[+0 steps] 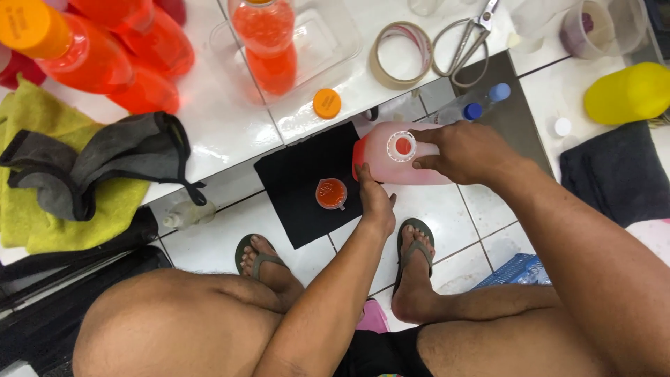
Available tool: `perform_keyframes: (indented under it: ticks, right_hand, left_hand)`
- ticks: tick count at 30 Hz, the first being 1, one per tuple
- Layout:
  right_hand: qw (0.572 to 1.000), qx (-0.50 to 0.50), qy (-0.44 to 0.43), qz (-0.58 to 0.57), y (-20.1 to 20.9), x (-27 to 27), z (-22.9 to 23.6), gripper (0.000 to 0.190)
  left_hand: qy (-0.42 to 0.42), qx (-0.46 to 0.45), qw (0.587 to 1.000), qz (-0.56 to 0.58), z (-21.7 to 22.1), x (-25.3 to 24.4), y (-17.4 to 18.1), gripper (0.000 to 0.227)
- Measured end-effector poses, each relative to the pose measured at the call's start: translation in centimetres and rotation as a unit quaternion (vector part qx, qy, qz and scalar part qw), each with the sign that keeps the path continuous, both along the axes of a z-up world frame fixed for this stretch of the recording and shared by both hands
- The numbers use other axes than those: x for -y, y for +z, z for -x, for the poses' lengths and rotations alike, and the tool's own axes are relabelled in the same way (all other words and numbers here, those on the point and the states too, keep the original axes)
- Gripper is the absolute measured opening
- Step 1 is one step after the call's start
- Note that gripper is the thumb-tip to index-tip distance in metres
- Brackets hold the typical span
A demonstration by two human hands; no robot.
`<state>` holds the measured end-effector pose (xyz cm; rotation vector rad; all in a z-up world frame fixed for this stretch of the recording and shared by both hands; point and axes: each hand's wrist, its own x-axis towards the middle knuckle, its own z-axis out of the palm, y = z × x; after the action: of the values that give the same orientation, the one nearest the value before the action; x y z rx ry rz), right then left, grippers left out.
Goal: The person pours an orange liquid from a large pink jug into a measuring cup, then transfers it into small clear bottles. They cap the bottles and wipe them with a cloth. The process is repeated for multiple bottles.
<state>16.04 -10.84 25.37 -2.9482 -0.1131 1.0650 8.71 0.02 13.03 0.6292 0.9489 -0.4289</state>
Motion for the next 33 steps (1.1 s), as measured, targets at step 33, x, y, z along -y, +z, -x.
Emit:
perform_keyframes:
  ticks: [33]
  right_hand:
    - [0.824, -0.094, -0.432, -0.354, -20.0, -11.0, 13.1, 0.066]
  left_hand:
    - [-0.491, 0.130, 0.751, -0.421, 0.5, -12.1, -8.3, 0.045]
